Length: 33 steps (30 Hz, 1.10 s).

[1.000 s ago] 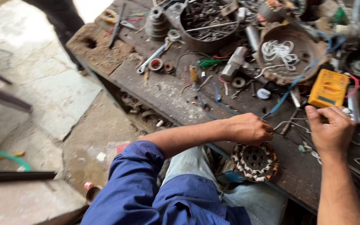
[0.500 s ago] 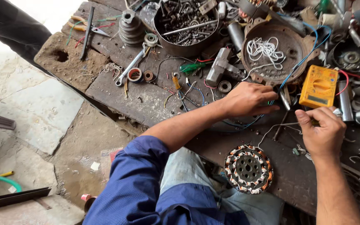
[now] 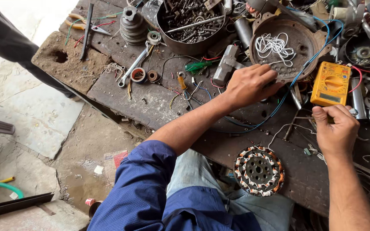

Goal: The person works on a circular electrical component, likely a motor stator, using a screwdriver to adjust or secure wires within the copper windings. They repeatedly probe and manipulate the wires and connections on the component while seated at a cluttered workbench.

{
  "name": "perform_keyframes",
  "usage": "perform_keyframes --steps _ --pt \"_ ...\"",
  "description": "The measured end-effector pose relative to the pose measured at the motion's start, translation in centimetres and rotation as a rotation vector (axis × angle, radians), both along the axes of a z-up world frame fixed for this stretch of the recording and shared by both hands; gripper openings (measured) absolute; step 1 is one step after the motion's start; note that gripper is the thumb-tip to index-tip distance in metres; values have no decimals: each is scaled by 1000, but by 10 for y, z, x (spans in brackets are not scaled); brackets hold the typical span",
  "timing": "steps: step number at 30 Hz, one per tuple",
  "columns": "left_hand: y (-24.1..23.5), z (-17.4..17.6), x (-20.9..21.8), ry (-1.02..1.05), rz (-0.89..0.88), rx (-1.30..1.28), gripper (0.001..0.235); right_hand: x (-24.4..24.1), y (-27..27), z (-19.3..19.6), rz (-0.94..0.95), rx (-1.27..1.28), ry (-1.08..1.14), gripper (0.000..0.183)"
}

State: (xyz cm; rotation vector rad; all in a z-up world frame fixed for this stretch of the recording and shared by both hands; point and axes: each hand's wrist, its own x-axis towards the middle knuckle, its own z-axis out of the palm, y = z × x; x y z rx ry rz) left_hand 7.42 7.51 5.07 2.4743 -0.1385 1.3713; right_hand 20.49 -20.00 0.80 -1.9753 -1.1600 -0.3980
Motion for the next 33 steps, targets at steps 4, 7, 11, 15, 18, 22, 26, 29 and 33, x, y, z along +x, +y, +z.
perform_keyframes --steps 4,7,11,15,18,22,26,29,33 --pt "1 -2 1 -6 -10 0 28 2 -1 -2 -40 -13 47 39" --pt "3 -7 5 -7 14 7 29 1 0 4 -48 -49 57 36" --pt "10 -4 7 -13 108 7 30 -8 4 22 -32 -154 61 35" --pt "28 1 -2 -55 189 -9 45 -16 9 25 -55 -177 68 40" --pt "41 6 -1 -51 319 -42 63 -13 7 23 -76 -132 28 28" --pt "48 1 5 -69 389 -40 71 5 -1 20 -103 -77 -26 25" --pt "45 -11 6 13 348 0 77 9 -3 17 -121 2 8 21" --pt "46 -12 10 49 345 15 76 8 -1 21 -107 22 9 20" --pt "45 -12 6 68 359 7 75 1 2 26 -99 51 52 20"
